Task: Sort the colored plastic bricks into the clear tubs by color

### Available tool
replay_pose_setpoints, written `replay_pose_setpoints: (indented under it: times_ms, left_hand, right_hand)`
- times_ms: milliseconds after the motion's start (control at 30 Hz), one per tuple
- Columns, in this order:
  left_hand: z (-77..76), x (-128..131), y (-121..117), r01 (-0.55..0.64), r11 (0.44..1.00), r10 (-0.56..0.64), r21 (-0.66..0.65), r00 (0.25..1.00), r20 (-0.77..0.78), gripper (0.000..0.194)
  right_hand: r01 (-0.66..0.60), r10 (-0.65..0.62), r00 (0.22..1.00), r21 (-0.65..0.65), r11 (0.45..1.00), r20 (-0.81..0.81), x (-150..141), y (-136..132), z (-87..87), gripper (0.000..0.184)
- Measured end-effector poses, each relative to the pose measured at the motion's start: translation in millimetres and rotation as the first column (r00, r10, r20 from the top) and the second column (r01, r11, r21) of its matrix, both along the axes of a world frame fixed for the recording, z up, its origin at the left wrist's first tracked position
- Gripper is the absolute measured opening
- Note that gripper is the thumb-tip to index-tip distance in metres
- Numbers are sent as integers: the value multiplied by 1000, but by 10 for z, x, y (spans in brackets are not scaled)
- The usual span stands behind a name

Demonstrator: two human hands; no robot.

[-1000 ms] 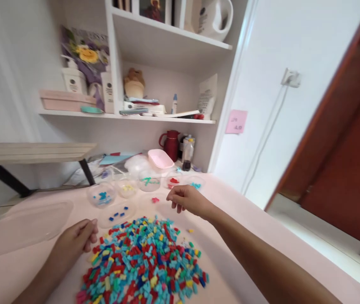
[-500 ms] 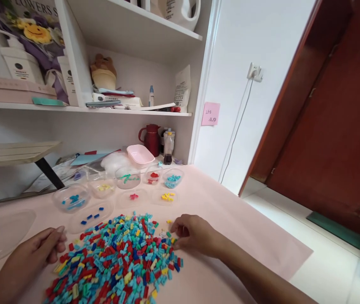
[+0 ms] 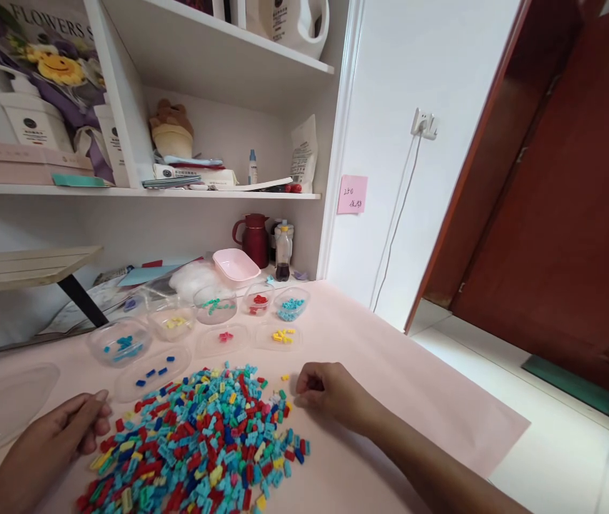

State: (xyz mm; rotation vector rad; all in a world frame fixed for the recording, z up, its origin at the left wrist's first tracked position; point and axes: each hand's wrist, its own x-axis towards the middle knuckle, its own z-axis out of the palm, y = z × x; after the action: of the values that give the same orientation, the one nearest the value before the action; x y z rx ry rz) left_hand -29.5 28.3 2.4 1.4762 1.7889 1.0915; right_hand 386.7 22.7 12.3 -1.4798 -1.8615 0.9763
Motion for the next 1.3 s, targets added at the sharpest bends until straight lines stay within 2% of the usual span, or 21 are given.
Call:
replay_pose_setpoints:
  times_ms: [133, 200, 300, 467, 533, 667, 767, 867, 933, 967, 1067, 1133, 1200, 1300]
  left_hand:
    - [10, 5, 3, -10, 1000, 10, 3, 1000, -12, 49]
    - [12, 6, 3, -3, 1000, 3, -6, 1000, -12, 49]
    - [5, 2, 1, 6, 1000, -6, -6, 1000, -13, 49]
    - [-33, -22, 10, 11, 1000, -11, -4, 1000, 15, 49]
    - [-63, -37, 16, 18, 1000, -18, 4, 1000, 25, 48]
    - [-109, -47, 18, 37, 999, -39, 39, 998, 57, 44]
    - [-96, -25, 0, 20, 999, -24, 49, 997, 68, 46]
    - [-59, 5, -28, -1, 999, -2, 49, 997, 74, 49]
    - [-44, 18, -40, -15, 999, 11, 51, 997, 74, 50]
    - [-41, 21, -43, -21, 998, 17, 54, 997, 77, 51]
    - [-46, 21, -38, -24, 998, 18, 52, 995, 99, 53]
    - [-46, 20, -34, -28, 999, 23, 46, 993, 118, 53]
    - [-38, 24, -35, -36, 999, 30, 41, 991, 130, 52]
    - [-22, 30, -39, -34, 999, 28, 38, 990, 136, 51]
  right_hand:
    - [38, -72, 969, -144, 989, -237, 58, 64, -5, 16]
    - [35, -81, 955, -160, 986, -287, 59, 85, -7, 15]
    - [37, -48, 978, -61, 997, -203, 5, 101, 11, 14]
    - [-3, -28, 991, 227, 974, 131, -161, 100, 68, 17]
    - [-24, -19, 985, 249, 968, 170, -205, 102, 79, 19]
    - [-54, 43, 997, 158, 986, 69, -296, 196, 147, 16]
    - [-125, 125, 992, 172, 977, 14, -488, 402, 303, 14]
    - [-143, 142, 989, 352, 925, 30, -819, 748, 517, 11]
    - [-58, 81, 996, 496, 866, -25, -1065, 1042, 659, 9]
    - [-18, 58, 996, 516, 856, -60, -1181, 1195, 725, 9]
    - [76, 18, 985, 528, 846, -170, -1443, 1601, 889, 9]
    - [120, 12, 967, 496, 860, -255, -1519, 1768, 951, 8]
    - [157, 7, 938, 445, 882, -346, -1509, 1824, 964, 12]
    - [209, -11, 871, 351, 913, -490, -1365, 1723, 897, 15]
